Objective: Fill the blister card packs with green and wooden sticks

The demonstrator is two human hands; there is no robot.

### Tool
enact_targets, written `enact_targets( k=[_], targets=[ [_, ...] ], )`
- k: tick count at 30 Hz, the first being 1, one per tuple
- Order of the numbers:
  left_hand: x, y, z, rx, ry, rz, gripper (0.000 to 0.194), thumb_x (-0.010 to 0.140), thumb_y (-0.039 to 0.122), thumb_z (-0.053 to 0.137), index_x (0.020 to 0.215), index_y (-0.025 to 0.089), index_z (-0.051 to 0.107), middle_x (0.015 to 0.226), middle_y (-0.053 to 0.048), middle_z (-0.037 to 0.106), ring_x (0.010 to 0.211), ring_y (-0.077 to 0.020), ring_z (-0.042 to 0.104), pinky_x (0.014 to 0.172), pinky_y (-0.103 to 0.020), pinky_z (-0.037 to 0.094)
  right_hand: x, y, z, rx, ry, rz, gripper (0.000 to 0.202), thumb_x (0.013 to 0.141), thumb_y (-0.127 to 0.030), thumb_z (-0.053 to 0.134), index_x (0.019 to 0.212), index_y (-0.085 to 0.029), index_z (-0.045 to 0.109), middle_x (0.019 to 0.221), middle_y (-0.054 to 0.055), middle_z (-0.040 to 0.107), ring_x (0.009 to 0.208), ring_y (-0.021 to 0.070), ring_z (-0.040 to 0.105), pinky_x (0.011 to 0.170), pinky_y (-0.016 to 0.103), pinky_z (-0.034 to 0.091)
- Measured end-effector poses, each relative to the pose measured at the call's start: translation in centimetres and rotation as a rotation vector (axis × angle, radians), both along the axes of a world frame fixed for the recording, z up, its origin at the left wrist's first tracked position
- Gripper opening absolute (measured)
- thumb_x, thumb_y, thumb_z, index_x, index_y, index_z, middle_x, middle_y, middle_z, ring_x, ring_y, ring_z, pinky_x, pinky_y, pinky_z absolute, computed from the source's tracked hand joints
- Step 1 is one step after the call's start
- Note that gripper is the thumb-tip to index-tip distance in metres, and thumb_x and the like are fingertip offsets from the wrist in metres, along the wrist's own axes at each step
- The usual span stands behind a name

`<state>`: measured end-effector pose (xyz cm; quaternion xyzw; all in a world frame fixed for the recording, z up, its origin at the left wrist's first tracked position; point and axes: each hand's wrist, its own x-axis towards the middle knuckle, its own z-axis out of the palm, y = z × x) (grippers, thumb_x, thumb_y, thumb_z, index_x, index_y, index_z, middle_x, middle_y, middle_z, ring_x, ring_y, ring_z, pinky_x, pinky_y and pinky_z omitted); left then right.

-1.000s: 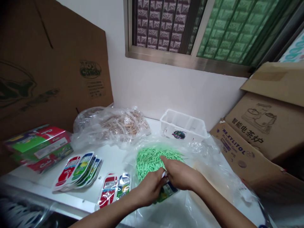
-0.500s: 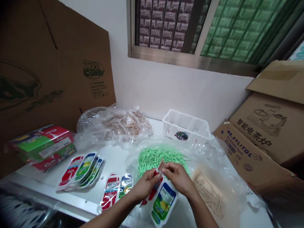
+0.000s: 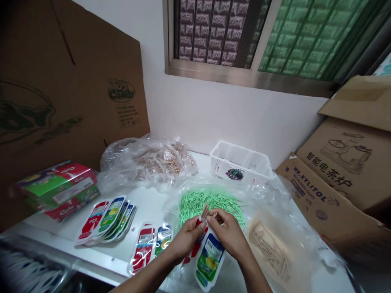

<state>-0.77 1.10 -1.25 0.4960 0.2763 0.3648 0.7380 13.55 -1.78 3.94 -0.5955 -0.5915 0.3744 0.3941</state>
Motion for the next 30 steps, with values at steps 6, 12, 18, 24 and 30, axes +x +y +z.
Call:
enact_targets(
  k=[6,12,18,24,30],
  targets=[
    [-0.05,-0.23,0.44,0.013,-0.012,-0.011,0.036,0.078,0.045,0.058,0.095,0.013,0.062,0.072,-0.002,0.059,0.064,-0.0128,0.051,0.063,-0.024,0.042,-0.46,0.65,-0.23,-0.027,-0.005,-0.073,0.022,0.078,-0.036,0.053,0.072,-0.017,0.062,0.065,-0.001,0.058,0.061,0.0141,0.051,0.056,0.023,0.037],
    [-0.07,-0.43,0.24,-0.077,-0.076,0.012,0.036,0.075,0.047,0.062,0.089,0.014,0.061,0.071,-0.002,0.060,0.065,-0.0130,0.053,0.063,-0.023,0.043,-0.39,0.57,-0.17,0.016,-0.060,-0.079,0.014,0.075,-0.026,0.051,0.063,-0.019,0.050,0.060,-0.004,0.049,0.059,0.0125,0.046,0.056,0.022,0.036],
    [-0.18,-0.42,0.26,-0.114,-0.144,-0.029,0.037,0.075,0.046,0.063,0.092,0.013,0.061,0.070,-0.002,0.060,0.060,-0.0116,0.053,0.063,-0.023,0.043,-0.67,0.12,0.27,0.038,0.031,-0.023,0.017,0.080,-0.032,0.050,0.086,-0.019,0.060,0.078,0.001,0.061,0.072,0.0161,0.054,0.067,0.025,0.041],
    [-0.33,-0.43,0.02,-0.120,-0.137,-0.025,0.037,0.073,0.046,0.065,0.087,0.012,0.062,0.067,-0.002,0.059,0.060,-0.0120,0.054,0.062,-0.024,0.044,-0.74,0.19,0.15,0.029,0.029,-0.043,0.015,0.080,-0.031,0.052,0.073,-0.019,0.056,0.071,0.000,0.058,0.069,0.0157,0.053,0.065,0.025,0.041],
    [-0.64,-0.40,0.34,-0.164,-0.173,-0.094,0.040,0.070,0.049,0.067,0.084,0.012,0.062,0.065,-0.002,0.058,0.059,-0.0123,0.055,0.064,-0.026,0.045,-0.83,0.06,0.44,0.017,0.109,0.022,0.018,0.082,-0.033,0.052,0.094,-0.020,0.058,0.081,0.001,0.061,0.075,0.0164,0.055,0.069,0.026,0.042]
  ],
)
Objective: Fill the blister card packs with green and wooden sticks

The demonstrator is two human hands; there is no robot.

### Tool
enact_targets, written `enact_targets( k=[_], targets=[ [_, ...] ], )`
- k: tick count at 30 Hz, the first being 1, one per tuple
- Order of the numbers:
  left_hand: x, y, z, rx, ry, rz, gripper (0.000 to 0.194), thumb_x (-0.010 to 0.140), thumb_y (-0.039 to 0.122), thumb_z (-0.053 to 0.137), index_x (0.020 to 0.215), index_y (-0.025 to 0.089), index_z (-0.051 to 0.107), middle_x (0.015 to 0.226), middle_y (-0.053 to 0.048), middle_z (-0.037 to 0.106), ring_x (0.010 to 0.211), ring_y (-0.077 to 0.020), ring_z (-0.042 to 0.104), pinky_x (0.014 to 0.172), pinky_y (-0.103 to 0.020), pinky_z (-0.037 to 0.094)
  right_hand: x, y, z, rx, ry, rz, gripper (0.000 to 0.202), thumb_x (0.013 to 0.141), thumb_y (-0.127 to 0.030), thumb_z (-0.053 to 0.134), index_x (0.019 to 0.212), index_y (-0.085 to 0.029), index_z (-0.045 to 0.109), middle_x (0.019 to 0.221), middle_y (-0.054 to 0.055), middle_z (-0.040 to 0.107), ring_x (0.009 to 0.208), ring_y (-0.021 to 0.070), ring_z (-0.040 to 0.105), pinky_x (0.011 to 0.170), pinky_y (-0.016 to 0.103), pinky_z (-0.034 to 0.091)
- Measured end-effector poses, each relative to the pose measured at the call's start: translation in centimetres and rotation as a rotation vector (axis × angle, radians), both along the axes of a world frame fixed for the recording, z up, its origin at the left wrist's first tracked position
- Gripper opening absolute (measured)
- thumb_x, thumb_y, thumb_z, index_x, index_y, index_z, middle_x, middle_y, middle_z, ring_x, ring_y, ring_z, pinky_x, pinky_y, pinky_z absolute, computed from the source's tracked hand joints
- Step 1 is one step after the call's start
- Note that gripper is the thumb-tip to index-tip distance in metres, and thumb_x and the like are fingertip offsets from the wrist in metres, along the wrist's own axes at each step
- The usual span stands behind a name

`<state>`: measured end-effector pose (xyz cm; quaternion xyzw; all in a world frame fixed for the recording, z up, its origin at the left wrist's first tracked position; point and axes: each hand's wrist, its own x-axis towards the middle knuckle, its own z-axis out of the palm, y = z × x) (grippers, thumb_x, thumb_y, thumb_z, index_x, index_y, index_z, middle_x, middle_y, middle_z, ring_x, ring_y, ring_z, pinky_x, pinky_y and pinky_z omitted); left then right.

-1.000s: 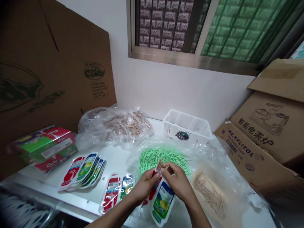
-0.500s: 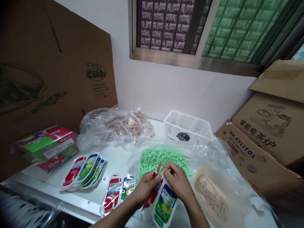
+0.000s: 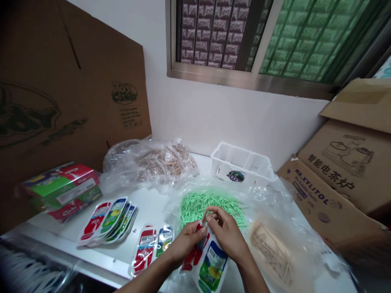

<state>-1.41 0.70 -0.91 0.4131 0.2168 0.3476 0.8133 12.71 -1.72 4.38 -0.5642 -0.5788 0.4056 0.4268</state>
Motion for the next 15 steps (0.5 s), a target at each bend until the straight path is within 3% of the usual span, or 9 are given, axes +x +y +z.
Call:
enact_targets(
  k=[4,11,15],
  targets=[
    [-0.24,-0.10,0.29,-0.013,0.005,-0.042,0.041,0.067,0.050,0.069,0.080,0.012,0.062,0.064,-0.003,0.058,0.059,-0.0133,0.055,0.064,-0.027,0.046,-0.14,0.01,0.40,0.012,-0.008,0.060,0.021,0.084,-0.036,0.050,0.081,-0.018,0.061,0.077,0.001,0.060,0.073,0.0159,0.054,0.068,0.025,0.041],
    [-0.43,-0.41,0.56,0.001,-0.049,-0.090,0.042,0.072,0.049,0.065,0.087,0.011,0.064,0.070,-0.005,0.061,0.060,-0.0119,0.056,0.068,-0.027,0.047,0.16,-0.16,0.15,0.011,-0.147,0.004,0.016,0.081,-0.030,0.050,0.070,-0.019,0.053,0.066,-0.003,0.052,0.062,0.0128,0.048,0.058,0.023,0.037],
    [-0.52,-0.38,0.60,0.000,-0.021,-0.085,0.044,0.071,0.052,0.065,0.084,0.010,0.065,0.068,-0.005,0.062,0.058,-0.0124,0.056,0.066,-0.028,0.047,0.17,-0.51,0.54,0.010,-0.133,0.003,0.012,0.081,-0.031,0.050,0.081,-0.020,0.055,0.071,-0.002,0.055,0.067,0.0138,0.051,0.062,0.023,0.040]
  ],
)
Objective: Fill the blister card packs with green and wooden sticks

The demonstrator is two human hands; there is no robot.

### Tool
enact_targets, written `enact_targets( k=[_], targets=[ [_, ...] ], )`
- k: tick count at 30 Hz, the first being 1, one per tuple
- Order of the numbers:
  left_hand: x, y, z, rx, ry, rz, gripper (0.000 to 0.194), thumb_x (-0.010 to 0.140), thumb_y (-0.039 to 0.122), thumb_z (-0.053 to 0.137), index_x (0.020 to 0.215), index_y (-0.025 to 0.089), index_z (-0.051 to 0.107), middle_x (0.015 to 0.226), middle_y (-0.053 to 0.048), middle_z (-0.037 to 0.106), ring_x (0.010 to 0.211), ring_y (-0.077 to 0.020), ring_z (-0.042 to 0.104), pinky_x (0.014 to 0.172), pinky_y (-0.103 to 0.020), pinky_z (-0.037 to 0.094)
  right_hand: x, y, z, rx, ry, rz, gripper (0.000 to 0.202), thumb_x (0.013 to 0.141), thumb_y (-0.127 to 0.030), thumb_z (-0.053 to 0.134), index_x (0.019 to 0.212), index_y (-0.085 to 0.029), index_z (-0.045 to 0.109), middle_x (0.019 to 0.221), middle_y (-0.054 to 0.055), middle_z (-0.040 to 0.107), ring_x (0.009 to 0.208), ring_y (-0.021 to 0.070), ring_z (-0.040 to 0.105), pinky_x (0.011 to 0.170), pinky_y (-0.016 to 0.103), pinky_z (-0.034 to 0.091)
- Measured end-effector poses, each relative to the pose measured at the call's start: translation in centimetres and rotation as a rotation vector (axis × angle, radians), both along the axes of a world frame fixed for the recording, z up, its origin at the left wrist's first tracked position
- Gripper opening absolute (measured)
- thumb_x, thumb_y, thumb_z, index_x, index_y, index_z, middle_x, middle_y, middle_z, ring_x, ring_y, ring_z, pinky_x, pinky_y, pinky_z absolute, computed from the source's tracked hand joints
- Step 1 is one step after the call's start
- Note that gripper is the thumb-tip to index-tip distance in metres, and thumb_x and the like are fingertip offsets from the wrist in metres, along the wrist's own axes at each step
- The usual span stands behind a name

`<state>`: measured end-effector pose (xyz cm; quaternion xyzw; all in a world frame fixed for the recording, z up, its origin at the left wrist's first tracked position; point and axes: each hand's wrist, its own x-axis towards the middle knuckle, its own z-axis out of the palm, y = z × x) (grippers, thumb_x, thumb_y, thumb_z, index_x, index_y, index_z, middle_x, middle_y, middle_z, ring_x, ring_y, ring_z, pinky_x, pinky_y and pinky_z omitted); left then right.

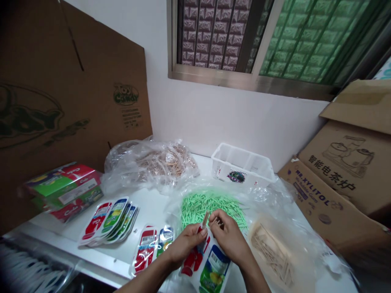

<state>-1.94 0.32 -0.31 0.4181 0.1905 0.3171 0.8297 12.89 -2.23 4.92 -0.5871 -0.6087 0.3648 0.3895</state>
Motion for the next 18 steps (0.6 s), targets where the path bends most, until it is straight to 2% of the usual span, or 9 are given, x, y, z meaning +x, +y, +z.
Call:
enact_targets(
  k=[3,6,13,18],
  targets=[
    [-0.1,0.0,0.1,-0.003,0.012,0.001,0.044,0.071,0.052,0.064,0.084,0.011,0.065,0.069,-0.006,0.062,0.058,-0.0124,0.056,0.067,-0.028,0.047,-0.3,-0.1,0.6,-0.008,0.063,0.034,0.022,0.082,-0.040,0.050,0.088,-0.020,0.058,0.082,0.002,0.060,0.075,0.0163,0.055,0.068,0.025,0.042],
    [-0.1,-0.1,0.1,0.012,0.011,-0.015,0.045,0.071,0.053,0.064,0.086,0.011,0.065,0.070,-0.006,0.063,0.059,-0.0128,0.056,0.068,-0.029,0.047,-0.5,0.0,0.8,-0.024,0.079,0.056,0.028,0.082,-0.045,0.049,0.079,-0.019,0.058,0.075,0.001,0.058,0.068,0.0156,0.053,0.061,0.024,0.042],
    [-0.3,-0.1,0.0,0.006,-0.004,-0.043,0.046,0.070,0.054,0.065,0.086,0.010,0.064,0.070,-0.006,0.063,0.062,-0.0132,0.058,0.067,-0.026,0.046,-0.2,-0.1,0.6,0.008,-0.025,0.020,0.012,0.079,-0.025,0.049,0.068,-0.020,0.051,0.062,-0.004,0.048,0.059,0.0115,0.045,0.056,0.022,0.036],
    [-0.3,0.0,0.2,0.005,-0.015,-0.037,0.043,0.073,0.051,0.064,0.086,0.010,0.064,0.070,-0.006,0.063,0.064,-0.0134,0.058,0.068,-0.027,0.045,0.0,-0.6,1.3,0.006,-0.109,0.040,0.014,0.081,-0.025,0.048,0.069,-0.019,0.052,0.062,-0.004,0.049,0.061,0.0116,0.046,0.056,0.021,0.035]
  ],
)
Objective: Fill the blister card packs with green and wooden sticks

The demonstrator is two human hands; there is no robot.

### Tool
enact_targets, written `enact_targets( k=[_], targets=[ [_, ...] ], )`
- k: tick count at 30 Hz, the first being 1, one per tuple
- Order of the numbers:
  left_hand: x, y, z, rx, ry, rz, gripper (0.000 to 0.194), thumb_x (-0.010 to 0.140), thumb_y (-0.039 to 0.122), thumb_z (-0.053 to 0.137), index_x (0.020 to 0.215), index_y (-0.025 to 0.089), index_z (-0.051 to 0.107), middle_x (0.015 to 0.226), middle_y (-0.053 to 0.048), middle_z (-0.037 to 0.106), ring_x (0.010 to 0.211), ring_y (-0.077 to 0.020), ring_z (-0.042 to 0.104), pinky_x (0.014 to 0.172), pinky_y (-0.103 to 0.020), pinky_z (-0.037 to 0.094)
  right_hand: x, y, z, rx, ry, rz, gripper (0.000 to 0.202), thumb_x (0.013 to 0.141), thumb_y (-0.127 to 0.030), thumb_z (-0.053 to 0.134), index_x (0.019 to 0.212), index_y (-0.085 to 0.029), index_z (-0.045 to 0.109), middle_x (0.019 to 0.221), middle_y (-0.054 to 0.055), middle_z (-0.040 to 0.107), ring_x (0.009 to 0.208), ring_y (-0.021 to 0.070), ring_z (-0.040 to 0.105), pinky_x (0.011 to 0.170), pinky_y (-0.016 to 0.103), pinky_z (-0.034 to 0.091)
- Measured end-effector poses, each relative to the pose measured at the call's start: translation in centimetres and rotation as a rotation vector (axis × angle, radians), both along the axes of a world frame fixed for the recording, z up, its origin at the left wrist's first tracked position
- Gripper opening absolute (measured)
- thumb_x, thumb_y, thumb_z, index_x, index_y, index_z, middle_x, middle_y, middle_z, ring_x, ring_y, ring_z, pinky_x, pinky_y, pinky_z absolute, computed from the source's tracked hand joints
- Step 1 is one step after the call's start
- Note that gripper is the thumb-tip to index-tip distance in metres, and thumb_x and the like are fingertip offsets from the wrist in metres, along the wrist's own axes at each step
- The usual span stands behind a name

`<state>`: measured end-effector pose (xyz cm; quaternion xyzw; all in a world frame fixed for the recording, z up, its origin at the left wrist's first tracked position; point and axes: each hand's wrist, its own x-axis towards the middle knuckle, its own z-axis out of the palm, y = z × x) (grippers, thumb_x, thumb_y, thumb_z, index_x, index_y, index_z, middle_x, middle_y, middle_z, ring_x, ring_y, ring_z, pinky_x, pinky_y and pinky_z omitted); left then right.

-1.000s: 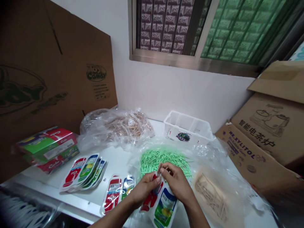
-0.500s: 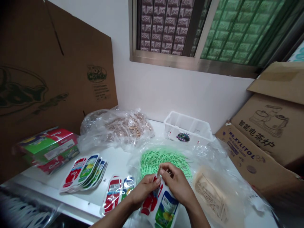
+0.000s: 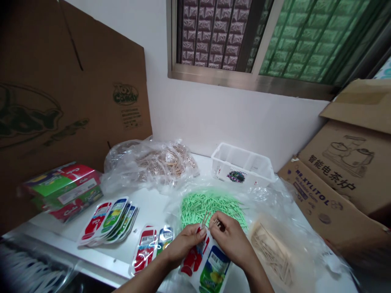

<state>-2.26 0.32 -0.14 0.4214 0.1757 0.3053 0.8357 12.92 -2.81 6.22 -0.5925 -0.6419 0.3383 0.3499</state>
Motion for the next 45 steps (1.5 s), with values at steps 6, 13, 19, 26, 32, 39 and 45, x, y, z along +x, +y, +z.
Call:
enact_targets(
  k=[6,13,19,26,32,39,45],
  targets=[
    [-0.3,0.3,0.1,0.042,0.044,-0.004,0.044,0.072,0.054,0.063,0.082,0.012,0.062,0.067,-0.003,0.059,0.060,-0.0118,0.054,0.066,-0.025,0.043,-0.2,-0.2,0.4,-0.002,-0.002,0.005,0.017,0.084,-0.034,0.049,0.076,-0.020,0.056,0.069,-0.002,0.056,0.065,0.0137,0.052,0.061,0.023,0.041],
    [-1.0,0.8,0.1,0.287,0.280,0.002,0.046,0.075,0.060,0.054,0.072,0.014,0.057,0.057,0.003,0.045,0.050,-0.0080,0.039,0.051,-0.020,0.032,-0.4,0.6,1.0,0.119,0.094,-0.023,0.027,0.084,-0.043,0.050,0.085,-0.020,0.064,0.087,0.004,0.062,0.081,0.0185,0.059,0.071,0.029,0.048],
    [-1.7,0.9,1.8,0.529,0.293,0.053,0.037,0.077,0.049,0.059,0.083,0.013,0.062,0.069,0.000,0.052,0.061,-0.0094,0.045,0.059,-0.019,0.036,-0.6,0.7,1.8,0.274,0.130,-0.064,0.020,0.083,-0.038,0.055,0.080,-0.022,0.066,0.101,0.007,0.063,0.101,0.0216,0.055,0.090,0.034,0.042],
    [-3.2,1.8,4.2,0.703,0.324,0.285,0.024,0.079,0.032,0.061,0.093,0.015,0.069,0.088,-0.007,0.067,0.081,-0.0188,0.058,0.075,-0.027,0.043,0.9,-0.1,1.7,0.356,0.334,-0.270,0.022,0.089,-0.043,0.043,0.092,-0.023,0.052,0.076,0.002,0.056,0.072,0.0162,0.056,0.069,0.029,0.047],
    [-4.7,3.3,4.0,0.482,0.257,0.392,0.026,0.070,0.030,0.070,0.090,0.013,0.068,0.085,-0.006,0.067,0.077,-0.0170,0.060,0.071,-0.026,0.045,1.4,0.5,-1.6,0.149,0.206,-0.091,0.037,0.080,-0.043,0.059,0.110,-0.023,0.053,0.082,0.001,0.051,0.068,0.0133,0.050,0.058,0.023,0.042],
    [-6.6,3.2,3.7,0.381,0.161,0.392,0.076,0.062,0.021,0.078,0.130,0.020,0.043,0.104,-0.009,0.064,0.085,-0.0190,0.062,0.073,-0.028,0.047,-1.0,1.8,-2.6,0.315,0.200,-0.015,0.015,0.082,-0.032,0.058,0.073,-0.021,0.062,0.078,0.002,0.053,0.076,0.0168,0.051,0.064,0.026,0.039],
    [-8.3,2.8,3.9,0.443,0.176,0.463,0.080,0.060,0.017,0.078,0.130,0.022,0.040,0.110,-0.012,0.061,0.090,-0.0202,0.061,0.079,-0.032,0.048,-2.8,2.3,-2.4,0.401,0.225,-0.021,0.009,0.083,-0.028,0.058,0.076,-0.024,0.062,0.077,0.002,0.052,0.071,0.0160,0.049,0.061,0.025,0.037]
  ],
)
